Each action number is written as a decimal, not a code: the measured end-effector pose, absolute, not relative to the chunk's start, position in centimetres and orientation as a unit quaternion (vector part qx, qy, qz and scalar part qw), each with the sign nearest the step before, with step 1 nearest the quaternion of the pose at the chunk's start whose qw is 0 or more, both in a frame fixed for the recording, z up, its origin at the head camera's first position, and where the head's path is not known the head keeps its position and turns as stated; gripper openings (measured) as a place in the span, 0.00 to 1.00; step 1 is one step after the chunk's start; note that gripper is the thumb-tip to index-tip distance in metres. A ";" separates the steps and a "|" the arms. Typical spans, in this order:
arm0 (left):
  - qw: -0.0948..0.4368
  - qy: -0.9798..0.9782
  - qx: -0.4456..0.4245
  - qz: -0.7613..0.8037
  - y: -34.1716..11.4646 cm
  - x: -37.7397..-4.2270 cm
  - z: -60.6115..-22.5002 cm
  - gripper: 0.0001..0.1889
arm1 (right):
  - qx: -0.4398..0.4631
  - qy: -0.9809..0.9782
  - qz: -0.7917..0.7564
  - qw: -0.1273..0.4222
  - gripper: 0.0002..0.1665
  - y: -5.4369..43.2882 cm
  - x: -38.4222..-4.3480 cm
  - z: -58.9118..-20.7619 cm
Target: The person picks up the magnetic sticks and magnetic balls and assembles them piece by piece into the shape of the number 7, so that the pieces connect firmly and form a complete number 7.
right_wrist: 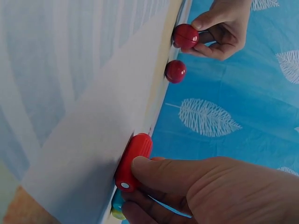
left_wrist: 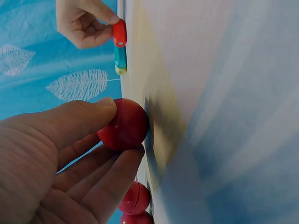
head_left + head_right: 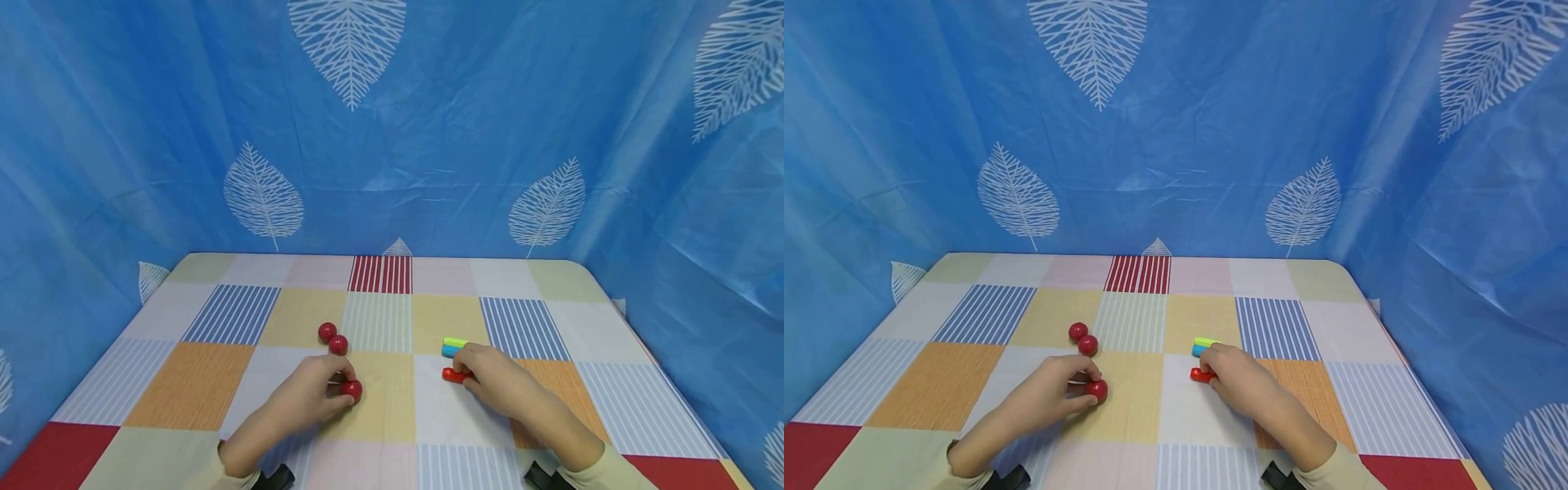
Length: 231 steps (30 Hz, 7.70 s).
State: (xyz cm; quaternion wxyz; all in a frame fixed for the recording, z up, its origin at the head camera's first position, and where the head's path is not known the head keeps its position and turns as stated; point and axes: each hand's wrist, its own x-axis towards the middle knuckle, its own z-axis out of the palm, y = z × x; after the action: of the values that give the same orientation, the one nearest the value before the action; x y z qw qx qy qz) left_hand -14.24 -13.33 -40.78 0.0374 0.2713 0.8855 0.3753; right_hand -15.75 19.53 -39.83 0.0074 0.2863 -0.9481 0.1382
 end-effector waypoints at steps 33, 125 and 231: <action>0.050 0.871 0.313 0.376 -12.2 -13.6 -41.0 0.11 | 0.307 -0.942 0.134 -0.002 0.12 18.9 -14.7 -39.7; 0.065 0.869 0.295 0.391 -12.6 -13.9 -41.1 0.07 | 0.459 -0.875 0.150 0.031 0.08 10.9 -14.0 -40.1; 0.079 0.865 0.302 0.393 -13.5 -13.9 -40.6 0.08 | 0.413 -0.898 0.149 0.023 0.11 5.7 -20.9 -40.1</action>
State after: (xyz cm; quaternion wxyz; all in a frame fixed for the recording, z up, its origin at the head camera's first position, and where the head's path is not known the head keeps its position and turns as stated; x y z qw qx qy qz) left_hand -13.86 -13.54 -40.57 0.0792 0.3018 0.8650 0.3931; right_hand -20.86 5.72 -40.06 0.0234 0.4132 -0.8980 0.1493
